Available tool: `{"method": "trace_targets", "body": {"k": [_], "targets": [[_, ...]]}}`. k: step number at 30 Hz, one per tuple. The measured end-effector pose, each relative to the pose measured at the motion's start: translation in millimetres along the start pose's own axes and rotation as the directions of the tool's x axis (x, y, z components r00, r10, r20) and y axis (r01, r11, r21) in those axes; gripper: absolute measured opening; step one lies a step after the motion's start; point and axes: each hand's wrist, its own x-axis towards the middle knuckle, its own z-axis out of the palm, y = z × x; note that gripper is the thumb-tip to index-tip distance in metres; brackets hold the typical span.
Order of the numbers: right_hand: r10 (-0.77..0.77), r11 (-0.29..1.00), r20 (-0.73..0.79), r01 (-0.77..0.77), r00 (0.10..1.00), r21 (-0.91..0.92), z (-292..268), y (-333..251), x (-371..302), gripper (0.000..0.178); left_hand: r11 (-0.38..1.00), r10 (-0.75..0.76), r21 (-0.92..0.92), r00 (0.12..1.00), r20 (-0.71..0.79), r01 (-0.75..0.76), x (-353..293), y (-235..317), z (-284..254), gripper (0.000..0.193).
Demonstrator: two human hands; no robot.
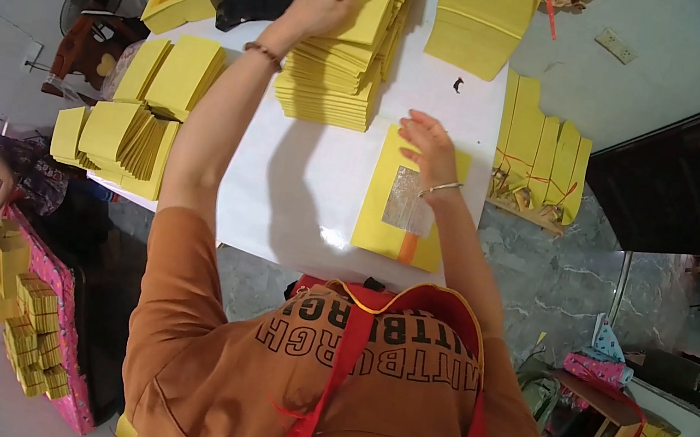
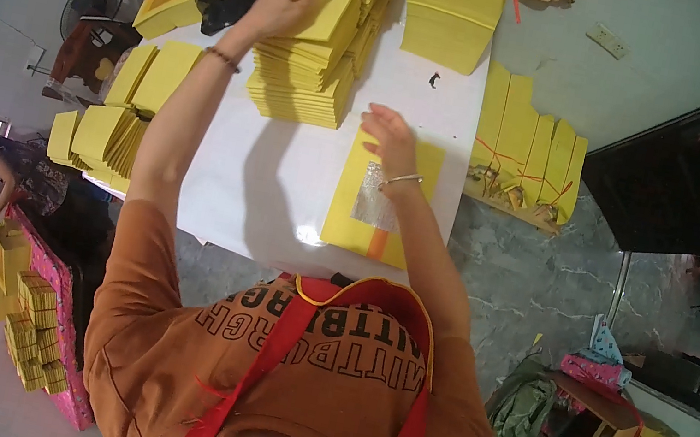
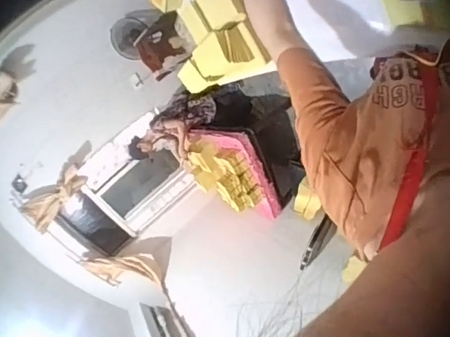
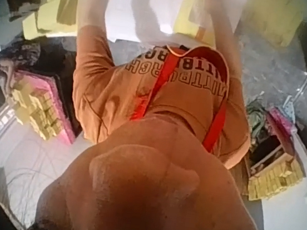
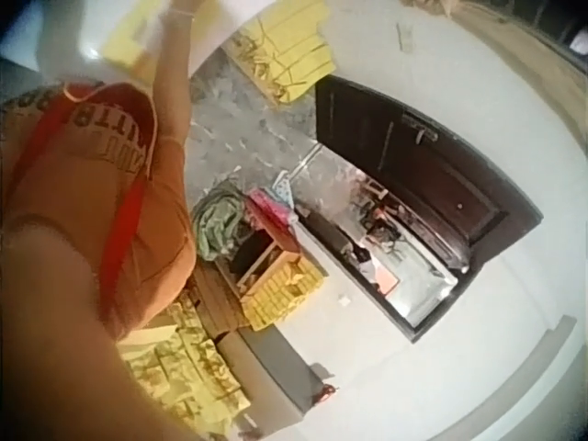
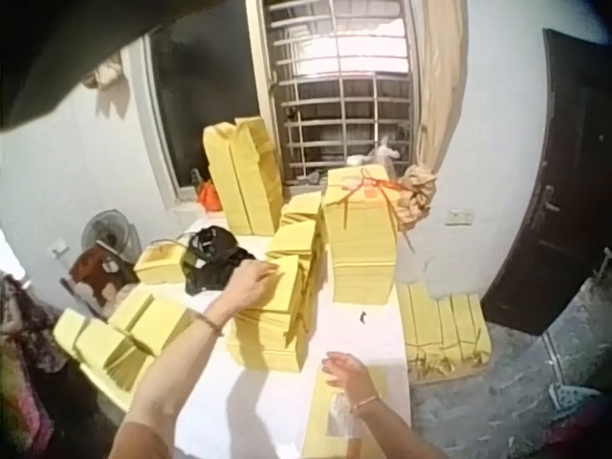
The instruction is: Fold and stack yellow paper sheets (joss paper) at a work table.
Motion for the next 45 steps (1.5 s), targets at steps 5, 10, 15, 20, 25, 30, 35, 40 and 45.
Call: {"method": "trace_targets", "body": {"k": [5, 10, 15, 20, 25, 30, 35, 40, 45], "targets": [[0.032, 0.999, 0.051, -0.031, 0.998, -0.026, -13.0, 11.4, -25.8, 0.033, 0.953, -0.174, 0.292, 0.941, 0.29, 0.087, -1.6, -1.0, 35.7, 0.058], [0.057, 0.998, -0.075, -0.055, 0.996, 0.034, -57.2, 33.2, -31.0, 0.028, 0.964, -0.217, 0.216, 0.932, 0.29, 0.157, -9.9, -29.7, 46.4, 0.064], [0.11, 0.989, -0.109, -0.098, 0.988, 0.115, -64.4, 41.9, -35.8, 0.028, 0.945, -0.265, 0.273, 0.909, 0.322, 0.179, 3.6, -21.6, 45.1, 0.066], [0.11, 0.986, -0.13, -0.092, 0.985, 0.138, -69.5, 42.5, -42.9, 0.028, 0.936, -0.16, 0.348, 0.946, 0.28, 0.055, 13.9, -17.4, 40.4, 0.058], [0.11, 0.983, -0.162, -0.083, 0.981, 0.167, -70.7, 42.2, -47.6, 0.028, 0.949, -0.099, 0.314, 0.973, 0.207, 0.03, 14.1, -35.0, 30.2, 0.056], [0.039, 0.991, -0.286, -0.001, 0.958, 0.134, -99.3, 47.7, -59.5, 0.026, 0.948, 0.153, 0.291, 0.987, -0.054, -0.131, 0.7, 28.9, -23.5, 0.041], [0.015, 0.999, -0.457, 0.001, 0.889, 0.035, -132.6, 61.5, -85.4, 0.029, 0.732, -0.089, -0.677, 0.996, 0.02, 0.079, -95.3, 102.4, 8.9, 0.03], [0.102, 0.995, -0.424, -0.085, 0.9, 0.059, -131.8, 76.9, -95.5, 0.041, 0.258, -0.5, -0.788, 0.776, 0.385, 0.558, -203.8, 119.4, 109.2, 0.044], [0.154, 0.987, -0.317, -0.157, 0.936, 0.019, -114.0, 78.5, -98.7, 0.041, 0.017, -0.577, -0.898, 0.738, 0.35, 0.439, -242.2, 138.9, 156.4, 0.042]]}}
